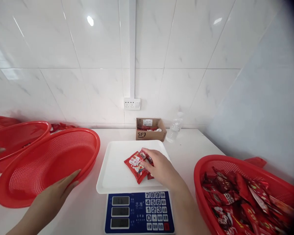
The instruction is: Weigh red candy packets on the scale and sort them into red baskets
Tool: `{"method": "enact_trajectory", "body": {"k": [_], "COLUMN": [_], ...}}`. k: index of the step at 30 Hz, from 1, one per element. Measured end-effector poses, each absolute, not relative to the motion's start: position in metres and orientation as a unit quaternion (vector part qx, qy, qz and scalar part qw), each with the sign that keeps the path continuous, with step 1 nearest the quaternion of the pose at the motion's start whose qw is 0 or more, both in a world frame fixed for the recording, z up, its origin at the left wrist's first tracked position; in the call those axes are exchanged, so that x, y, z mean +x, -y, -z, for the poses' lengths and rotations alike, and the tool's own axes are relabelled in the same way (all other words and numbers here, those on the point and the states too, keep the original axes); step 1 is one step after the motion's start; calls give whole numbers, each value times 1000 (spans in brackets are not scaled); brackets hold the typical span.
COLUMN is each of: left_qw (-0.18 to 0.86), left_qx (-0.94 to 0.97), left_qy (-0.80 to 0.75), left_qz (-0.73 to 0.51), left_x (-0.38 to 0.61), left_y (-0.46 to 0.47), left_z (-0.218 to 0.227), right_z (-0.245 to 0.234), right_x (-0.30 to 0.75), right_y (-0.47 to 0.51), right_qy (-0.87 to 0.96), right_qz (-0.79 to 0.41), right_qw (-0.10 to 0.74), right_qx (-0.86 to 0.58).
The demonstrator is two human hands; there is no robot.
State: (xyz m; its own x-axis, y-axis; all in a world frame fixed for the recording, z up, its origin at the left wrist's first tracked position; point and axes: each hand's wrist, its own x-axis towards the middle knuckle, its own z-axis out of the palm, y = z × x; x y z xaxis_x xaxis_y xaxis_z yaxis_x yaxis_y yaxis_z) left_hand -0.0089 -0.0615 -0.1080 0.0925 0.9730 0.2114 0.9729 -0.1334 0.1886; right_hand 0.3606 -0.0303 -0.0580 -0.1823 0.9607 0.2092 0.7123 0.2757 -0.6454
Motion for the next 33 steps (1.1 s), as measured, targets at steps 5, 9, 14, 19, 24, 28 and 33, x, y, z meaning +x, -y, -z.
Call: {"method": "enact_trajectory", "body": {"k": [5, 9, 14, 19, 24, 28, 33], "left_qw": [56, 1, 57, 160, 260, 343, 290], "left_qx": [727, 764, 810, 846, 832, 782, 751], "left_qy": [-677, -623, -541, -487, -463, -470, -491], "left_qz": [-96, -169, -220, -144, -162, -224, -334], "left_x": [24, 57, 106, 137, 144, 149, 129], "left_y": [30, 16, 18, 24, 23, 26, 18], "left_z": [82, 81, 87, 82, 77, 76, 63], "right_z": [64, 73, 71, 64, 63, 63, 62], "right_x": [340, 331, 323, 322, 329, 337, 350], "right_y": [31, 28, 28, 34, 33, 29, 27], "right_qy": [771, 787, 773, 772, 769, 754, 730], "right_qz": [-180, -145, -187, -195, -196, -197, -194], "right_qw": [234, 204, 321, 358, 335, 348, 377], "right_qx": [-564, -564, -515, -488, -508, -522, -537]}}
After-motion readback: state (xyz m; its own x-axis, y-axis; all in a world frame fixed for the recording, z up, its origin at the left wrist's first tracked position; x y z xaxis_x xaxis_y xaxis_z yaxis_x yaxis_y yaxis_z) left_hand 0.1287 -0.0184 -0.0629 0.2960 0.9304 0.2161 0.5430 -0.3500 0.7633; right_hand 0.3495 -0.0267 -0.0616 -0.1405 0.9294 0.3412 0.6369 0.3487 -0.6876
